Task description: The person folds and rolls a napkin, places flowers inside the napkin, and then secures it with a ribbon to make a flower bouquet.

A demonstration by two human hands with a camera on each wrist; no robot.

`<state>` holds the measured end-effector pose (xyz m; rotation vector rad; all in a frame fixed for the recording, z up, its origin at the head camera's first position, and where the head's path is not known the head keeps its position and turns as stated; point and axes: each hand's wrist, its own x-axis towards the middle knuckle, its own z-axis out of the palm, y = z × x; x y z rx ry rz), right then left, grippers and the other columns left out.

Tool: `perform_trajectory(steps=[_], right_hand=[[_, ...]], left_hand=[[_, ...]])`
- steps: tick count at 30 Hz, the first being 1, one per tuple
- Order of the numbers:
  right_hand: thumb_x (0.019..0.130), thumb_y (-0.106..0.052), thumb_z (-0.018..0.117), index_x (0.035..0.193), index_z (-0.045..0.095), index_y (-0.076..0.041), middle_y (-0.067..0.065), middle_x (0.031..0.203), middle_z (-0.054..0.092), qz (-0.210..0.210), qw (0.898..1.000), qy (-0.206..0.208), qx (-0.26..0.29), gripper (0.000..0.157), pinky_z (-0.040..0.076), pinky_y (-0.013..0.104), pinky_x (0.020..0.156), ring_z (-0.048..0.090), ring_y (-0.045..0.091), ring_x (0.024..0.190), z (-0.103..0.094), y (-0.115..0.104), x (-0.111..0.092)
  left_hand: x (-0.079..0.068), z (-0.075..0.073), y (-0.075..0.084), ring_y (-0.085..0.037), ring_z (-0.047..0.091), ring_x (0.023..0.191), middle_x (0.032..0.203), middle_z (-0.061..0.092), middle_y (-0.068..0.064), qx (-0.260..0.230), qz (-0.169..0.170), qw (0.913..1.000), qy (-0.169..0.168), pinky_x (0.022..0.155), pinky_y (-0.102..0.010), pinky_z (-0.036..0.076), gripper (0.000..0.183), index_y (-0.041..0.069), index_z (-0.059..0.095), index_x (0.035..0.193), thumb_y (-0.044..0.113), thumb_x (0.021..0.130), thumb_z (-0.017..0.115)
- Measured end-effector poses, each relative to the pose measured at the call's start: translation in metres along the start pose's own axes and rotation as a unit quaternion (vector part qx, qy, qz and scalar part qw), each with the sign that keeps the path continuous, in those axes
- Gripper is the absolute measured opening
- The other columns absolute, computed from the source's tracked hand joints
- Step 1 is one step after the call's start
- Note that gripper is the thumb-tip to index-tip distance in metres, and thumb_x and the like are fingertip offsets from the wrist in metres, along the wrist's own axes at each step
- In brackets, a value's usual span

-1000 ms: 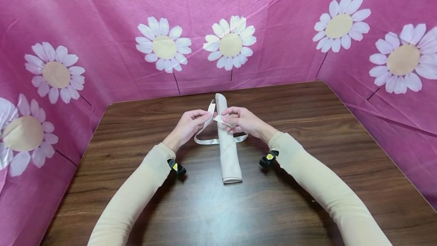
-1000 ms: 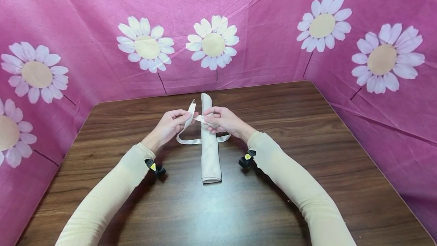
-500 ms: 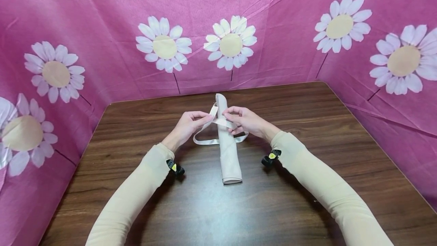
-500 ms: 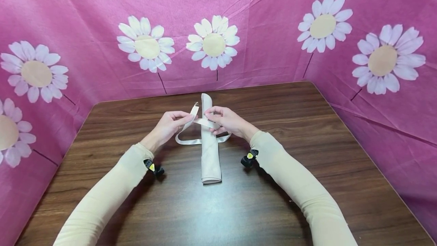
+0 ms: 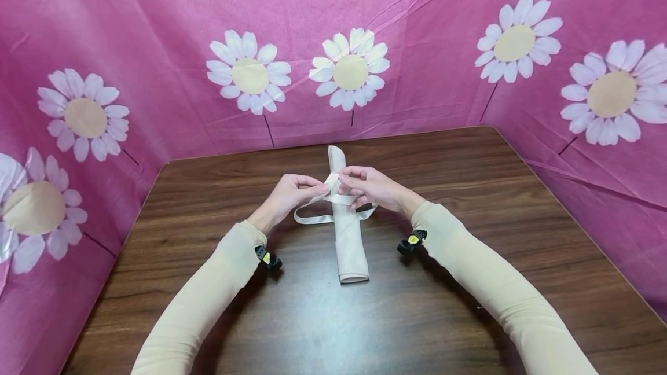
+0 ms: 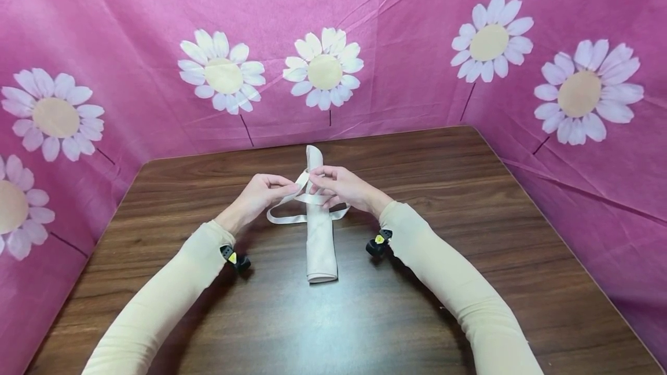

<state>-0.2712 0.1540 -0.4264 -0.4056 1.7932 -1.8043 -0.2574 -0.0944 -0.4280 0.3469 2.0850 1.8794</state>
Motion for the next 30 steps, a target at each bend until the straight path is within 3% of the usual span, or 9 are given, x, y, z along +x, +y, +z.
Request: perform_trajectory(steps=[13,23,30], right_hand=[[0.104,-0.02,0.06,0.11,0.066,-0.007,0.009,0.098,0.064,-0.005,1.0,0.017,-0.007,0.016,0.057,0.034,0.07,0.064,0.017,0.086,0.0028,-0.0006,-0.002],[0.105,-0.022,0.058,0.112,0.063,-0.004,0.009,0.096,0.065,-0.003,1.0,0.026,-0.011,0.019,0.057,0.034,0.068,0.065,0.017,0.085,0.0021,-0.0018,-0.0022],[0.104,-0.021,0.061,0.106,0.064,-0.007,0.009,0.095,0.066,0.002,0.999,0.035,-0.016,0.014,0.058,0.035,0.069,0.065,0.016,0.084,0.0039,-0.0021,-0.0012]], left_hand=[[0.0006,0.006,-0.0025,-0.007,0.067,0.08,0.09,0.076,-0.006,0.0,-0.02,0.9997,-0.013,0.08,-0.029,0.057,0.021,0.001,0.078,0.102,0.017,0.088,0.082],[0.001,0.0073,-0.0054,-0.007,0.068,0.08,0.089,0.076,-0.008,0.006,-0.017,0.9997,-0.017,0.077,-0.026,0.057,0.021,0.0,0.077,0.101,0.015,0.087,0.082],[0.0004,0.008,-0.0053,-0.012,0.071,0.086,0.093,0.076,-0.012,-0.007,-0.014,0.9996,-0.024,0.09,-0.041,0.055,0.021,-0.003,0.076,0.104,0.011,0.089,0.08]])
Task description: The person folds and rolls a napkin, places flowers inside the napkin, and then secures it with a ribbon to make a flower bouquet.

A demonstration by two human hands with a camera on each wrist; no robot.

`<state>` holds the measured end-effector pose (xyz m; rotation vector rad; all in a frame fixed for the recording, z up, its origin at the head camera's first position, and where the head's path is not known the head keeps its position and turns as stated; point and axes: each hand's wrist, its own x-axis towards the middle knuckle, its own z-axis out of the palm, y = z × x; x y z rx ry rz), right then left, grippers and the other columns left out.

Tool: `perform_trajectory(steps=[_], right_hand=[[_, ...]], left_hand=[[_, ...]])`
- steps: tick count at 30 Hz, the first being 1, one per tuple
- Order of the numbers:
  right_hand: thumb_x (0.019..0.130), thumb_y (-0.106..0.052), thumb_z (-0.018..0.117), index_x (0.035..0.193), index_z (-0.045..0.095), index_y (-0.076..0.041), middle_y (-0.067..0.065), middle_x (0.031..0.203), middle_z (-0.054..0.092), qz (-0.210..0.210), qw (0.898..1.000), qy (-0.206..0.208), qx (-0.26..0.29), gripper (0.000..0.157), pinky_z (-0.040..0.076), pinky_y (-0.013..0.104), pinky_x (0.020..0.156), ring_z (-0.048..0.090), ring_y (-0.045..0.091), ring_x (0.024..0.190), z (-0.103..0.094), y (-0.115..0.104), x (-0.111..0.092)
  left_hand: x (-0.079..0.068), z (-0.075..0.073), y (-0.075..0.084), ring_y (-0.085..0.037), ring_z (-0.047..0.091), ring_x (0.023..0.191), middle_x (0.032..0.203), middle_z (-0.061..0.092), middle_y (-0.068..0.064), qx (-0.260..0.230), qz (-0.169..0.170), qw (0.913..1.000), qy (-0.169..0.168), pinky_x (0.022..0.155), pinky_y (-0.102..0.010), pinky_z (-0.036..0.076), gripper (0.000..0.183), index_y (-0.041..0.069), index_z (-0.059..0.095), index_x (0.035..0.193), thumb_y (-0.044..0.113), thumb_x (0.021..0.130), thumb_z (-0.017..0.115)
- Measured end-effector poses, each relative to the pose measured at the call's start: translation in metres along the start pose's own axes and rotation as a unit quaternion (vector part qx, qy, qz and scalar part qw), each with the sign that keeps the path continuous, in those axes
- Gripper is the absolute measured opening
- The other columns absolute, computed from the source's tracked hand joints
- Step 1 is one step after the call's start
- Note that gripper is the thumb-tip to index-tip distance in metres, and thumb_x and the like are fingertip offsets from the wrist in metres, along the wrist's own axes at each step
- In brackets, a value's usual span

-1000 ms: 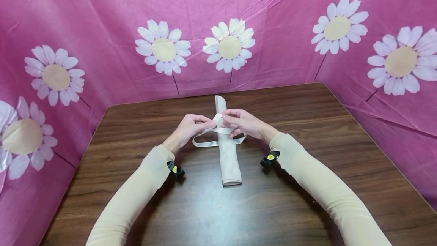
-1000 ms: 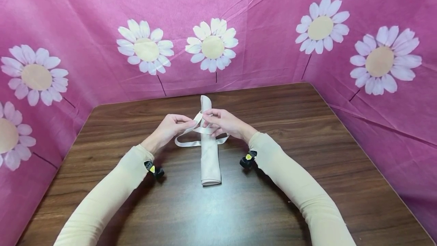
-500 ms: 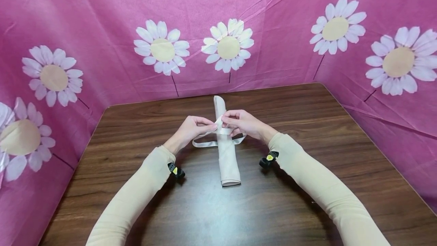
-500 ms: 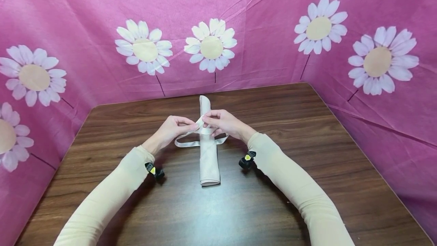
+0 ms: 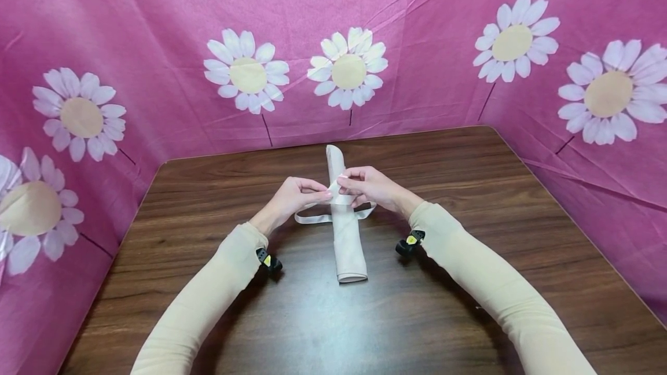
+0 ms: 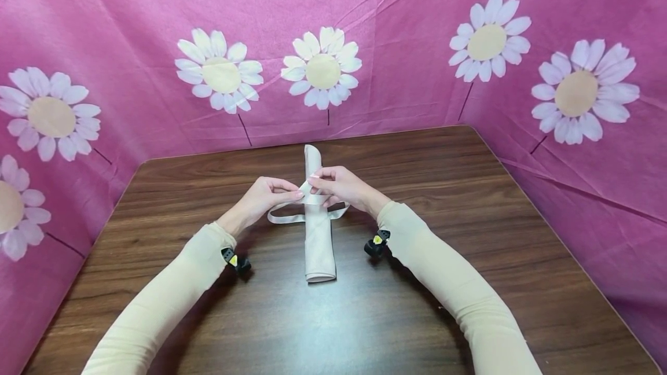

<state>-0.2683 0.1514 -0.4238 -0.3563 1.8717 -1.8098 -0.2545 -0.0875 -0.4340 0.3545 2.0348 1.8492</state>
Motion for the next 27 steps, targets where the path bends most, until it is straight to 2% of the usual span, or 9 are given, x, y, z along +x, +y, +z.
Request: perform_trajectory(steps=[3,10,15,21,27], right_hand=[[0.104,-0.019,0.061,0.105,0.065,-0.008,0.009,0.093,0.065,0.0,1.0,0.004,0.007,0.012,0.058,0.035,0.068,0.065,0.016,0.082,-0.001,0.001,-0.001],[0.104,-0.019,0.061,0.105,0.064,-0.008,0.009,0.093,0.064,0.006,1.0,0.011,0.012,0.012,0.058,0.033,0.066,0.064,0.015,0.079,-0.004,0.0,-0.002],[0.104,-0.02,0.061,0.104,0.063,-0.007,0.009,0.091,0.065,-0.005,1.0,0.003,0.006,0.014,0.059,0.033,0.066,0.065,0.016,0.075,-0.01,-0.002,-0.003],[0.105,-0.019,0.059,0.102,0.061,-0.006,0.01,0.09,0.063,-0.007,1.0,-0.008,0.024,0.013,0.06,0.036,0.067,0.066,0.018,0.07,-0.018,-0.004,-0.004],[0.105,-0.018,0.058,0.104,0.062,-0.004,0.015,0.095,0.063,-0.006,1.0,-0.005,0.02,0.015,0.06,0.036,0.067,0.067,0.018,0.072,-0.02,-0.008,-0.006]], left_hand=[[0.0,-0.001,-0.001,-0.013,0.072,0.088,0.094,0.076,-0.012,-0.005,0.002,1.0,-0.001,0.093,-0.044,0.054,0.021,-0.004,0.075,0.105,0.009,0.09,0.079],[0.001,-0.002,-0.002,-0.013,0.071,0.089,0.095,0.076,-0.011,0.004,0.005,1.0,0.0,0.091,-0.039,0.055,0.023,-0.004,0.075,0.108,0.011,0.09,0.079],[0.0,-0.009,-0.002,-0.017,0.072,0.093,0.098,0.076,-0.013,-0.004,0.041,0.9991,0.012,0.094,-0.042,0.054,0.024,-0.004,0.074,0.11,0.01,0.09,0.078],[-0.002,-0.017,0.001,-0.019,0.073,0.094,0.101,0.076,-0.012,-0.049,0.082,0.9947,0.037,0.086,-0.033,0.057,0.023,-0.005,0.073,0.109,-0.001,0.087,0.078],[0.0,-0.017,0.003,-0.018,0.073,0.096,0.099,0.076,-0.012,-0.069,0.095,0.9912,0.061,0.084,-0.03,0.057,0.022,-0.002,0.075,0.104,-0.008,0.083,0.079]])
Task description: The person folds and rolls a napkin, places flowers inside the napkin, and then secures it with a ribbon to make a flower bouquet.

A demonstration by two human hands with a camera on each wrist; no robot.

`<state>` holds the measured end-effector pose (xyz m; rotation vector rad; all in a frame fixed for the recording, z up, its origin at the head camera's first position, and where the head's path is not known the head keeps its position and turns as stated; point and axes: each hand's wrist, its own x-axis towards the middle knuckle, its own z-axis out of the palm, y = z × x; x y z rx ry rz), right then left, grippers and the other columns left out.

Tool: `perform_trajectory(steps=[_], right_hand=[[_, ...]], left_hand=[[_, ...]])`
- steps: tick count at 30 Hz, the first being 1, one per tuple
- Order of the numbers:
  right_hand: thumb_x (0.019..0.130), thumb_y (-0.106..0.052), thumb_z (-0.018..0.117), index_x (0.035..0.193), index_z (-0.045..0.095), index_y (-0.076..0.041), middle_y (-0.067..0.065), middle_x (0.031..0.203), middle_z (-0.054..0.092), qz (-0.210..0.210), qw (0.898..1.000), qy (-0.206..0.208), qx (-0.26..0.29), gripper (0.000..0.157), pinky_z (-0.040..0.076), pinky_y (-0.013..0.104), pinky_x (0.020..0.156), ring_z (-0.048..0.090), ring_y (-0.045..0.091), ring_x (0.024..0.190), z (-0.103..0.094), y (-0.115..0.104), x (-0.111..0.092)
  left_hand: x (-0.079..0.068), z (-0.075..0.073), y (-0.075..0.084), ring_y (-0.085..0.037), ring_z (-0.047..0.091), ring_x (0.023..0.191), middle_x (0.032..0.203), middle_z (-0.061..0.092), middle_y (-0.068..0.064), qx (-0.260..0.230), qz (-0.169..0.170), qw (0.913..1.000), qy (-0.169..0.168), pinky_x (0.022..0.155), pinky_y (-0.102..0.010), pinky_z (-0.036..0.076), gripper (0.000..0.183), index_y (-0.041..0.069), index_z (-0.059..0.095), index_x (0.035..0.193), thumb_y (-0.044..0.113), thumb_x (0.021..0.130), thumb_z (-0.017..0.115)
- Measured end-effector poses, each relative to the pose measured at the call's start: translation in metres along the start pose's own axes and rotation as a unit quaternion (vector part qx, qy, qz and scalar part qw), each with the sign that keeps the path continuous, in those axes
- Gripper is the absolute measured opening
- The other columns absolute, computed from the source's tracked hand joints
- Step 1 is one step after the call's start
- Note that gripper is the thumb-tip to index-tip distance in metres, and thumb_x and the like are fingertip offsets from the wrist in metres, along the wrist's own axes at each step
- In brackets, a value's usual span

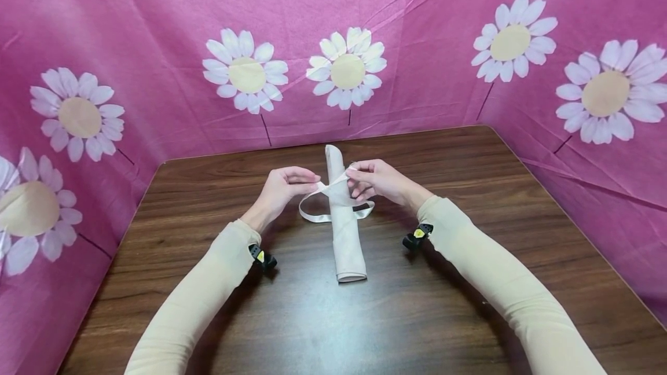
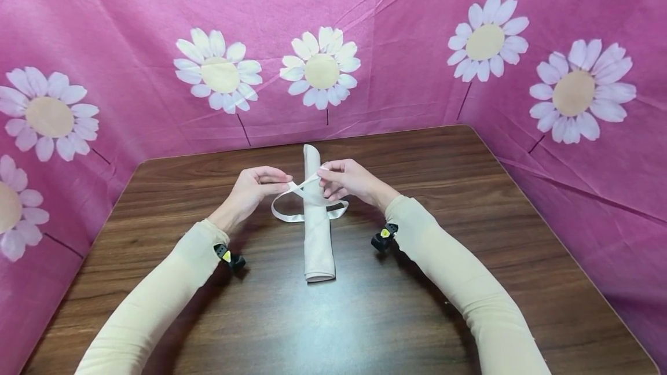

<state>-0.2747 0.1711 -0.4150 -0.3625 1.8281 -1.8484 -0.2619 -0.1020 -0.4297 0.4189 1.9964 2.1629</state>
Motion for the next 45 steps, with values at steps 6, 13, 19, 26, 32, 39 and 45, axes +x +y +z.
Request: perform_trajectory(steps=[6,13,19,26,32,39,45], right_hand=[[0.105,-0.019,0.058,0.109,0.066,-0.004,0.029,0.11,0.064,0.015,1.0,0.007,-0.014,0.018,0.06,0.037,0.07,0.069,0.018,0.074,-0.004,-0.002,-0.006],[0.104,-0.019,0.059,0.111,0.068,-0.003,0.026,0.108,0.068,0.019,1.0,-0.003,-0.007,0.02,0.06,0.041,0.072,0.07,0.02,0.077,-0.016,0.001,-0.012],[0.105,-0.02,0.058,0.109,0.066,-0.005,0.019,0.102,0.07,0.024,1.0,-0.006,-0.001,0.017,0.06,0.044,0.073,0.07,0.019,0.076,-0.021,0.002,-0.012],[0.105,-0.021,0.058,0.109,0.065,-0.007,0.019,0.102,0.07,0.029,1.0,0.0,-0.002,0.016,0.06,0.043,0.073,0.071,0.018,0.077,-0.025,0.001,-0.013],[0.106,-0.02,0.056,0.109,0.064,-0.008,0.012,0.097,0.072,0.041,0.999,0.005,-0.003,0.015,0.06,0.038,0.069,0.071,0.017,0.076,-0.028,0.004,-0.014],[0.106,-0.021,0.057,0.108,0.064,-0.007,0.014,0.101,0.071,0.045,0.999,-0.005,-0.014,0.016,0.06,0.041,0.072,0.07,0.019,0.078,-0.033,0.007,-0.016],[0.106,-0.022,0.057,0.105,0.063,-0.008,0.02,0.107,0.068,0.046,0.999,-0.007,-0.022,0.015,0.06,0.042,0.073,0.07,0.02,0.079,-0.038,0.008,-0.018]], left_hand=[[0.002,0.002,0.002,-0.016,0.072,0.094,0.109,0.074,-0.012,-0.016,0.017,0.9994,0.026,0.085,-0.032,0.057,0.036,-0.008,0.066,0.116,-0.013,0.082,0.076],[0.002,0.0,0.004,-0.016,0.073,0.093,0.104,0.076,-0.011,-0.031,0.001,0.9991,0.029,0.087,-0.033,0.056,0.043,-0.001,0.062,0.123,-0.012,0.083,0.076],[-0.001,-0.004,0.004,-0.014,0.073,0.089,0.094,0.076,-0.006,-0.024,-0.004,0.9996,0.015,0.083,-0.03,0.057,0.029,0.006,0.067,0.112,-0.005,0.087,0.076],[-0.001,-0.007,0.007,-0.019,0.073,0.091,0.099,0.074,-0.008,-0.034,-0.017,0.9993,0.0,0.095,-0.05,0.05,0.036,-0.008,0.06,0.127,-0.005,0.092,0.07],[-0.006,-0.007,0.012,-0.019,0.072,0.09,0.099,0.074,-0.006,-0.029,-0.042,0.9987,-0.006,0.096,-0.05,0.05,0.043,-0.014,0.055,0.133,-0.002,0.094,0.069],[-0.013,-0.009,0.013,-0.016,0.07,0.085,0.095,0.072,-0.007,-0.003,-0.045,0.9988,-0.021,0.092,-0.048,0.054,0.019,-0.003,0.071,0.109,0.004,0.092,0.074],[-0.016,-0.012,0.015,-0.016,0.069,0.087,0.098,0.072,-0.009,0.004,-0.045,0.9986,-0.027,0.095,-0.052,0.052,0.016,0.001,0.072,0.109,0.005,0.094,0.073]])
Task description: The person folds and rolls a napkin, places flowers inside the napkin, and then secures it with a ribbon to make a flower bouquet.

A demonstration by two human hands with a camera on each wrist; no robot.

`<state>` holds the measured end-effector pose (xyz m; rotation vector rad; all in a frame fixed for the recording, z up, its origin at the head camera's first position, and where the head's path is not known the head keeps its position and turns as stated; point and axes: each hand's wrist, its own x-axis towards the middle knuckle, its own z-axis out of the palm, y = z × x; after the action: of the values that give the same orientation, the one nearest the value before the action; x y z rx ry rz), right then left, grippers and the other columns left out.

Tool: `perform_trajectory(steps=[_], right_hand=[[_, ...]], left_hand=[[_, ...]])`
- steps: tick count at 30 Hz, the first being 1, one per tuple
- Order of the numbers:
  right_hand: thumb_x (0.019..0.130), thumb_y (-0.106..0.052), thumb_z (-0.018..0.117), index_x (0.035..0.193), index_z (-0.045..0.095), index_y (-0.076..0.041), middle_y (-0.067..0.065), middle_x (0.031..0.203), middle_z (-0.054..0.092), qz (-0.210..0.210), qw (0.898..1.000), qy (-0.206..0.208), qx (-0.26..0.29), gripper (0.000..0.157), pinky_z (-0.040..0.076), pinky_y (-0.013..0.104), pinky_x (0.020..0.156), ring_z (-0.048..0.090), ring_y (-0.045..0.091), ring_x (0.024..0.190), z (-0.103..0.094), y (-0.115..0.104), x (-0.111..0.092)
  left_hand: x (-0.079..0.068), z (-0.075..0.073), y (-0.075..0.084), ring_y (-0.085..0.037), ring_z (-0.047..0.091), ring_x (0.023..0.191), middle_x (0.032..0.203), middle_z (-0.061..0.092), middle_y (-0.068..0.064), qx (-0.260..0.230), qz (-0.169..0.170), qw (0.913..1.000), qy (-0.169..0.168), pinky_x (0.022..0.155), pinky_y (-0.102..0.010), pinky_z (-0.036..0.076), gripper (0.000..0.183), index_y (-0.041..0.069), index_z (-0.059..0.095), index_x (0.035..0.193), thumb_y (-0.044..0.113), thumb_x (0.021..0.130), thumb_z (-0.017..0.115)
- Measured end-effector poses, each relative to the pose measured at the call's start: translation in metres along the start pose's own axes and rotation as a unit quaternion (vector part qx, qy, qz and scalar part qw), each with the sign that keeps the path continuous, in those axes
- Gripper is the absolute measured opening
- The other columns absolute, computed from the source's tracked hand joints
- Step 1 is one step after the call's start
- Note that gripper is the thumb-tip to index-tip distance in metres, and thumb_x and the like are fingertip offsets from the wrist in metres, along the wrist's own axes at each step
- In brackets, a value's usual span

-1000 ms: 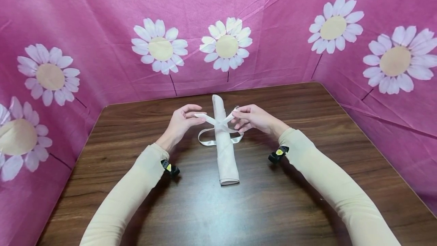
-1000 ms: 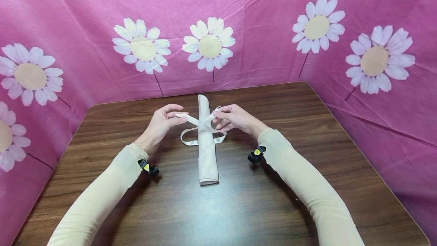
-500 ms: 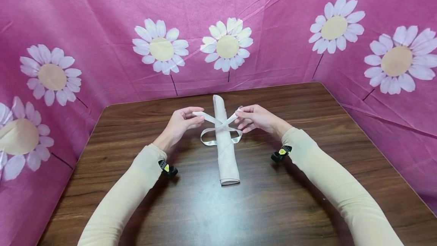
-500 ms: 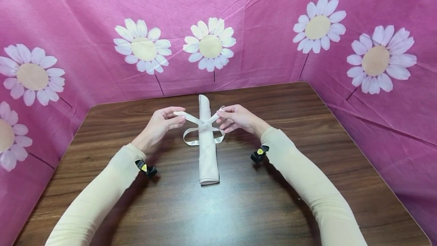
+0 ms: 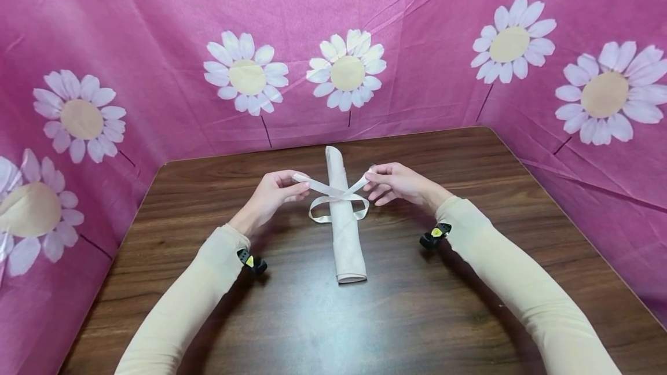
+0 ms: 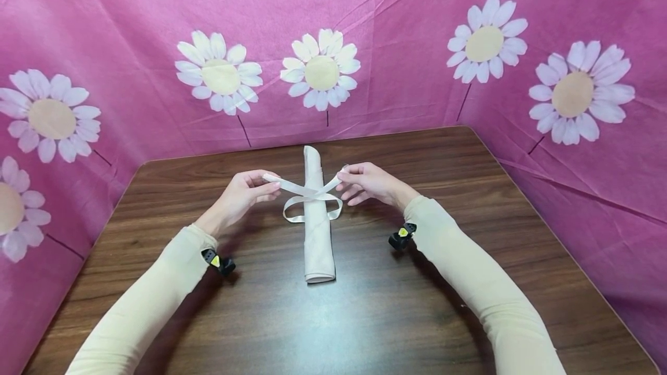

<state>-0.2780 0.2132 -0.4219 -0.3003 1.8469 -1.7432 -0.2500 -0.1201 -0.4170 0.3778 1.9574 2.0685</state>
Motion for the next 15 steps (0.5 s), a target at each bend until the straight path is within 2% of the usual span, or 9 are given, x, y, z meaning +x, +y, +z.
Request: perform_trajectory(steps=[6,15], right_hand=[[0.106,-0.022,0.056,0.104,0.063,-0.009,0.017,0.105,0.069,0.001,1.0,-0.001,-0.002,0.015,0.06,0.045,0.075,0.071,0.02,0.08,-0.0019,-0.0012,-0.0004],[0.106,-0.022,0.057,0.103,0.062,-0.009,0.023,0.109,0.068,-0.001,1.0,0.0,0.004,0.014,0.06,0.045,0.075,0.071,0.02,0.079,0.0007,-0.0035,0.0016]], left_hand=[[-0.001,-0.0002,-0.0003,-0.016,0.068,0.087,0.098,0.072,-0.008,0.015,-0.003,0.9997,-0.019,0.096,-0.055,0.05,0.015,0.004,0.074,0.108,0.009,0.094,0.073],[-0.0061,0.0039,0.0081,-0.015,0.067,0.085,0.097,0.073,-0.01,0.047,0.006,0.9964,-0.071,0.092,-0.053,0.053,0.017,0.004,0.075,0.109,0.014,0.095,0.073]])
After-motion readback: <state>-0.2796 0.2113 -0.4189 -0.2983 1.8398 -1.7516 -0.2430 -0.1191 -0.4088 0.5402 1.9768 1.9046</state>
